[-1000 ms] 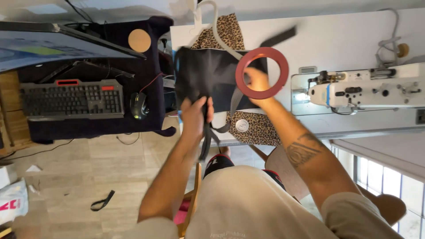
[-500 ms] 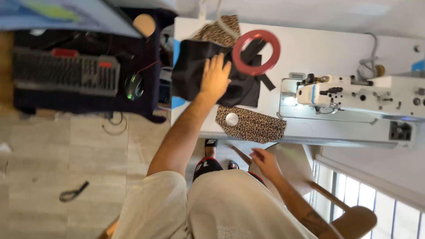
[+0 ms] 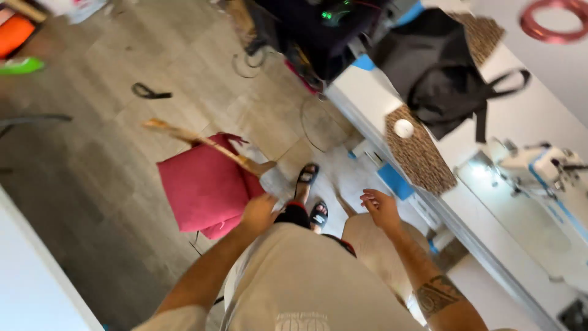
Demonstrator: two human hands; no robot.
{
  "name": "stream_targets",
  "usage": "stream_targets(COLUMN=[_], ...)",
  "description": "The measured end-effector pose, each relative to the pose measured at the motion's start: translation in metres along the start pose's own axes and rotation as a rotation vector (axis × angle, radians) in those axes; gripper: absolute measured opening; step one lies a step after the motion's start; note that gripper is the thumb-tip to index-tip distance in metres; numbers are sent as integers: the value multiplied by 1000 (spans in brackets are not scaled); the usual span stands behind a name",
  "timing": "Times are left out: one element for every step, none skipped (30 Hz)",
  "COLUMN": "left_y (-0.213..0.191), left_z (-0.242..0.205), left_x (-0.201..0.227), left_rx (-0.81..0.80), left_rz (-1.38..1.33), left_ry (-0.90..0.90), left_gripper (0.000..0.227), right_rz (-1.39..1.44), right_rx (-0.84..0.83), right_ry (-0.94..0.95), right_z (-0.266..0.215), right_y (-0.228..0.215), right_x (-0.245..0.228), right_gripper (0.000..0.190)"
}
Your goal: The person is organizing fabric pieces, cutting straps with scissors, and using a laser cutter to process materials in a workshop.
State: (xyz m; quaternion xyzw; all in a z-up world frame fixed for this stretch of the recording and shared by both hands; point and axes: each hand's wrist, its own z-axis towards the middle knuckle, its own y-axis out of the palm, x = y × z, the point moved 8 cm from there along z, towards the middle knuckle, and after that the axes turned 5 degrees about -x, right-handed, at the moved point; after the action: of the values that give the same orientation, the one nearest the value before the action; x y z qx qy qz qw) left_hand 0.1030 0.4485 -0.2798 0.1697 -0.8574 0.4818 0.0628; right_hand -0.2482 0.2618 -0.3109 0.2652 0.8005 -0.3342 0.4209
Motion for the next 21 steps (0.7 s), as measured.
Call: stream_targets(left_y=[11,31,53,63,73,83,78,71,64,90,115,133,139,143,148,158,164,175,196,213,229], left_z=[-30,-63,-97,-121,-146,-173,-193,-218,-241,-254,-262,-263,-281,-296,-311,-331,-351,-376,-405,-430,-453], left_x=[-19,-39,-57,-66,-75,-87,-85,-82,-79,-85,-87,-98,-101,-103,-106,-118,-131,-141,-151,-168,-182], left_rx=[32,9,-16,6,30,61,90,171,259,275,246,219,239,237,237,252,310,351,349,335,321], left_rz=[-20,-39,-62,-100,-147,-200,-244,-359,-468,-502,-484,-449,-465,-481,-495,-512,-541,-570,-586,-597,-608], left_ry=[-34,-120,-205,-255,-290,-342,-408,-439,-469,-517,-531,-525,-553,-516,-479,-512,-526,-531,-554,-589,-625], left_gripper=[39,38,37,37,39,41,41,36,33,33,37,41,41,41,41,41,40,40,40,39,39], right_rz=[-24,-37,-47,-76,-64,-53,-82,-108,-135,-159,-194,-218,-231,-246,-262,-273,-301,-324,-329,-357,-384], right_rx=[-31,-27,-23,-77,-89,-119,-192,-227,-261,-316,-393,-446,-476,-551,-624,-659,-731,-795,-823,-881,-940], right_ry=[-32,-80,-127,-153,-192,-239,-272,-272,-274,-288,-346,-411,-430,-426,-422,-437,-471,-487,-482,-481,-480], right_z=[7,9,11,16,21,32,32,27,21,10,-3,-13,-26,-41,-57,-75,-95,-123,-144,-163,-183], right_y=[6,10,17,34,51,75,103,130,158,190,223,255,284,318,352,384,420,453,490,526,560], right_x=[-27,-53,-81,-94,-110,-130,-149,-163,-175,-183,-193,-205,-205,-203,-200,-207,-213,-212,-209,-208,-206], right_gripper=[33,32,30,30,28,26,26,27,28,28,28,28,28,29,30,30,29,28,28,30,33])
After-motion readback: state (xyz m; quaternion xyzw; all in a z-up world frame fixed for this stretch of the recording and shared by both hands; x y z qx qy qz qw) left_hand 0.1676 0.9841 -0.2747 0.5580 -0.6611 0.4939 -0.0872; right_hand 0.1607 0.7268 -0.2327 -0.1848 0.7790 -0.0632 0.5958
